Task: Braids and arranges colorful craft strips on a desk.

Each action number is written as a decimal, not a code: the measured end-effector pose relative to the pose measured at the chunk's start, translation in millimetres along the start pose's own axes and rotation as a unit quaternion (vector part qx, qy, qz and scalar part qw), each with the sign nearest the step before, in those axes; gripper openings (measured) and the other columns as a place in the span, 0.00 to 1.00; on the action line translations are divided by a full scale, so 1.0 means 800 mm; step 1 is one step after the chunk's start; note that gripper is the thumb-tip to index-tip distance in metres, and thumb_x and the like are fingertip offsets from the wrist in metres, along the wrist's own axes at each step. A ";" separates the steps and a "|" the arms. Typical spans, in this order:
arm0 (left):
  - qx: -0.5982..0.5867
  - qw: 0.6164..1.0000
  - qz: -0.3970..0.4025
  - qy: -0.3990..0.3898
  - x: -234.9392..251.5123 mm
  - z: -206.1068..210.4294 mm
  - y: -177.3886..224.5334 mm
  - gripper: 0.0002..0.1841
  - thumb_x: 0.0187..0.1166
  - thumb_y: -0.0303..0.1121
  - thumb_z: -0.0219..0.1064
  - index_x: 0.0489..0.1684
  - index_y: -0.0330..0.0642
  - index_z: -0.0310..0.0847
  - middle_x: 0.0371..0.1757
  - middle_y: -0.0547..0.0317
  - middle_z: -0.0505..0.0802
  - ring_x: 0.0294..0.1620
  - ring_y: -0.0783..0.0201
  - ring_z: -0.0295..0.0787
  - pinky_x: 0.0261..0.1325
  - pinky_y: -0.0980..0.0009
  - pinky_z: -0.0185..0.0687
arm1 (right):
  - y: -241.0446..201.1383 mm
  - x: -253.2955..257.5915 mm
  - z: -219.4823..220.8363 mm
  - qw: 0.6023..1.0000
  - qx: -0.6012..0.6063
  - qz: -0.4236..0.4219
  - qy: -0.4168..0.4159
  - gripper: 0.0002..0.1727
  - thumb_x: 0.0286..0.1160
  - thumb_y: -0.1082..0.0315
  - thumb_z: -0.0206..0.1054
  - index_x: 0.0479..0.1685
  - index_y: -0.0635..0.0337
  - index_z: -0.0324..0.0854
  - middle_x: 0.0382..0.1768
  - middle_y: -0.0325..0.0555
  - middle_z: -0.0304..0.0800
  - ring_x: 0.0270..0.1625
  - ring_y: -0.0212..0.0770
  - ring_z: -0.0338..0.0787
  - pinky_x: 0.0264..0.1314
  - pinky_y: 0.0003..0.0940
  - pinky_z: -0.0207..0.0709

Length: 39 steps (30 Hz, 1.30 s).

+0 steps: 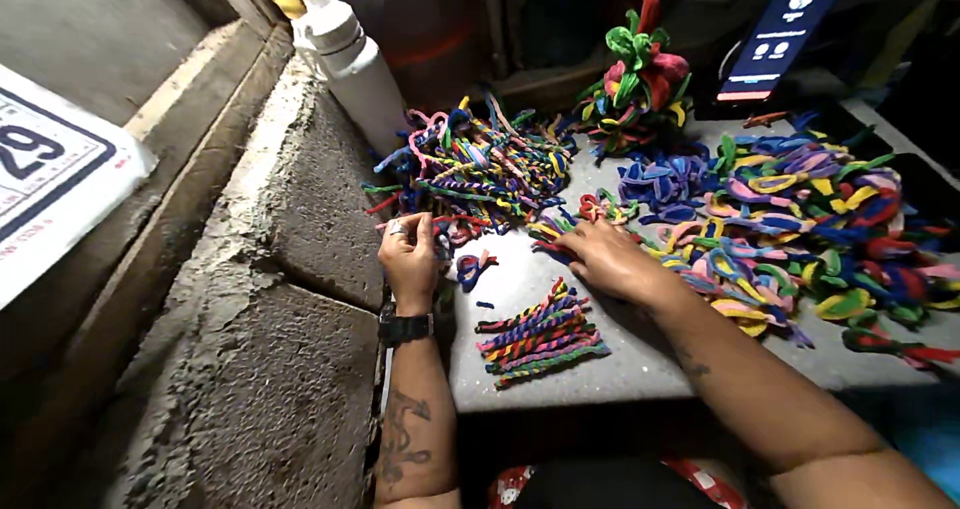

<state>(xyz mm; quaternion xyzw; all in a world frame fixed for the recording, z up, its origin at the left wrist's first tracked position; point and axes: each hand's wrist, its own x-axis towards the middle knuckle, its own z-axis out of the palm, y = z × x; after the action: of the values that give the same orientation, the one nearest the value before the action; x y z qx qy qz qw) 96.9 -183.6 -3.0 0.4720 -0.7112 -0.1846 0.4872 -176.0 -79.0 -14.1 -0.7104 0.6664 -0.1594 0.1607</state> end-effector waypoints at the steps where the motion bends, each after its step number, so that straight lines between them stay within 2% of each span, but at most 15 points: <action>1: 0.011 1.000 -0.015 0.006 0.003 -0.002 -0.003 0.13 0.87 0.38 0.64 0.56 0.38 0.88 0.56 0.49 0.90 0.51 0.64 0.90 0.59 0.63 0.85 | 0.000 -0.002 -0.004 1.000 -0.010 0.007 -0.016 0.17 0.75 0.70 0.72 0.63 0.56 0.88 0.60 0.61 0.87 0.67 0.67 0.81 0.70 0.68 0.72; 5: 0.103 0.994 -0.033 -0.024 0.007 0.001 -0.010 0.14 0.89 0.35 0.61 0.61 0.38 0.87 0.65 0.41 0.88 0.61 0.48 0.88 0.66 0.48 0.81 | 0.002 -0.007 -0.018 1.000 0.012 0.021 0.006 0.13 0.79 0.63 0.72 0.56 0.57 0.90 0.61 0.60 0.86 0.68 0.66 0.81 0.69 0.69 0.70; 8: 0.199 0.977 0.000 -0.072 0.011 0.008 -0.017 0.12 0.84 0.28 0.62 0.57 0.39 0.90 0.72 0.40 0.84 0.69 0.39 0.83 0.69 0.39 0.77 | 0.002 -0.006 -0.020 0.999 0.020 0.004 0.041 0.13 0.79 0.61 0.72 0.56 0.57 0.90 0.61 0.59 0.86 0.68 0.64 0.81 0.70 0.68 0.71; 10: 0.260 0.957 0.021 -0.127 0.016 0.012 -0.025 0.13 0.80 0.27 0.64 0.57 0.43 0.92 0.80 0.45 0.80 0.80 0.38 0.74 0.78 0.31 0.63 | 0.000 -0.006 -0.018 0.999 0.025 -0.011 0.044 0.14 0.80 0.60 0.71 0.56 0.57 0.90 0.60 0.57 0.87 0.67 0.63 0.82 0.68 0.67 0.72; 12: 0.289 0.942 0.029 -0.170 0.020 0.016 -0.026 0.15 0.80 0.28 0.63 0.58 0.46 0.93 0.83 0.52 0.79 0.91 0.39 0.58 0.84 0.22 0.34 | -0.002 -0.006 -0.015 0.998 0.031 -0.032 0.045 0.14 0.81 0.59 0.70 0.56 0.57 0.90 0.59 0.57 0.88 0.66 0.62 0.83 0.68 0.66 0.72; 15: 0.309 0.931 0.038 -0.191 0.021 0.020 -0.020 0.15 0.80 0.28 0.62 0.56 0.46 0.94 0.76 0.56 0.86 0.90 0.38 0.58 0.81 0.18 0.26 | 0.001 -0.007 -0.012 0.993 0.043 -0.074 0.081 0.13 0.80 0.60 0.71 0.54 0.57 0.91 0.55 0.56 0.90 0.62 0.61 0.85 0.66 0.67 0.72; 18: 0.312 0.937 0.054 -0.145 0.019 0.018 -0.018 0.15 0.83 0.32 0.60 0.58 0.46 0.93 0.70 0.56 0.90 0.86 0.39 0.68 0.81 0.17 0.31 | 0.003 -0.007 -0.013 0.988 0.042 -0.085 0.123 0.14 0.80 0.61 0.70 0.57 0.56 0.91 0.54 0.54 0.90 0.62 0.60 0.86 0.67 0.67 0.73; 21: 0.274 0.956 0.084 -0.059 0.018 0.007 -0.024 0.15 0.85 0.35 0.60 0.59 0.45 0.92 0.68 0.54 0.91 0.82 0.40 0.74 0.81 0.19 0.37 | -0.004 -0.001 -0.007 0.980 0.059 -0.091 0.164 0.19 0.81 0.62 0.69 0.68 0.56 0.87 0.53 0.54 0.92 0.60 0.58 0.89 0.68 0.65 0.75; 23: 0.230 0.967 0.109 -0.020 0.016 -0.002 -0.021 0.16 0.83 0.32 0.60 0.60 0.42 0.91 0.69 0.50 0.91 0.78 0.41 0.78 0.83 0.26 0.47 | -0.018 0.003 -0.006 0.981 0.072 -0.106 0.147 0.24 0.83 0.63 0.66 0.78 0.56 0.80 0.56 0.56 0.94 0.58 0.58 0.92 0.66 0.64 0.78; 25: 0.200 0.964 0.174 0.002 0.009 -0.006 -0.006 0.15 0.81 0.28 0.62 0.58 0.39 0.92 0.67 0.48 0.91 0.71 0.46 0.85 0.80 0.38 0.65 | -0.036 0.005 -0.004 0.971 0.096 -0.159 0.149 0.27 0.83 0.63 0.66 0.81 0.59 0.76 0.49 0.57 0.95 0.48 0.56 0.95 0.58 0.59 0.84; 27: 0.176 0.947 0.268 0.000 -0.002 0.001 0.015 0.12 0.82 0.27 0.63 0.53 0.38 0.93 0.63 0.47 0.93 0.64 0.47 0.90 0.72 0.45 0.77 | -0.050 0.006 0.004 0.943 0.128 -0.214 0.221 0.26 0.82 0.60 0.66 0.77 0.58 0.80 0.44 0.53 0.92 0.44 0.49 0.91 0.52 0.49 0.86; 31: 0.115 0.926 0.346 -0.095 -0.032 0.038 0.043 0.10 0.80 0.28 0.66 0.46 0.47 0.97 0.54 0.55 0.97 0.52 0.55 0.95 0.58 0.55 0.86 | -0.040 -0.001 0.008 0.881 0.183 -0.209 0.383 0.15 0.79 0.61 0.69 0.55 0.61 0.89 0.51 0.51 0.89 0.57 0.45 0.89 0.61 0.41 0.84; 34: 0.094 0.924 0.354 -0.111 -0.039 0.052 0.046 0.13 0.81 0.26 0.63 0.48 0.48 0.96 0.51 0.55 0.98 0.49 0.55 0.96 0.54 0.57 0.88 | -0.018 -0.010 -0.010 0.887 0.235 -0.098 0.385 0.12 0.80 0.66 0.67 0.46 0.68 0.87 0.49 0.55 0.86 0.49 0.40 0.89 0.52 0.34 0.86; 36: 0.091 0.931 0.339 -0.100 -0.041 0.052 0.045 0.12 0.83 0.27 0.63 0.50 0.45 0.95 0.48 0.55 0.98 0.48 0.57 0.96 0.55 0.59 0.88 | -0.010 -0.011 -0.023 0.883 0.273 -0.050 0.378 0.12 0.83 0.66 0.64 0.48 0.68 0.85 0.50 0.53 0.84 0.45 0.36 0.87 0.47 0.30 0.85; 39: 0.071 0.938 0.330 -0.078 -0.039 0.050 0.043 0.11 0.83 0.32 0.66 0.52 0.42 0.94 0.46 0.53 0.98 0.48 0.58 0.96 0.58 0.61 0.88 | -0.007 -0.011 -0.032 0.898 0.289 -0.060 0.327 0.13 0.79 0.66 0.68 0.53 0.67 0.86 0.55 0.55 0.86 0.47 0.40 0.90 0.48 0.35 0.88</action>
<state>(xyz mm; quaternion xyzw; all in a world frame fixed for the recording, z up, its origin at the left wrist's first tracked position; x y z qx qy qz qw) 47.8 -147.7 -12.6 0.2278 -0.8741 0.0014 0.4291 -182.9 -70.0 11.4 -0.5793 0.5621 -0.5775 0.1224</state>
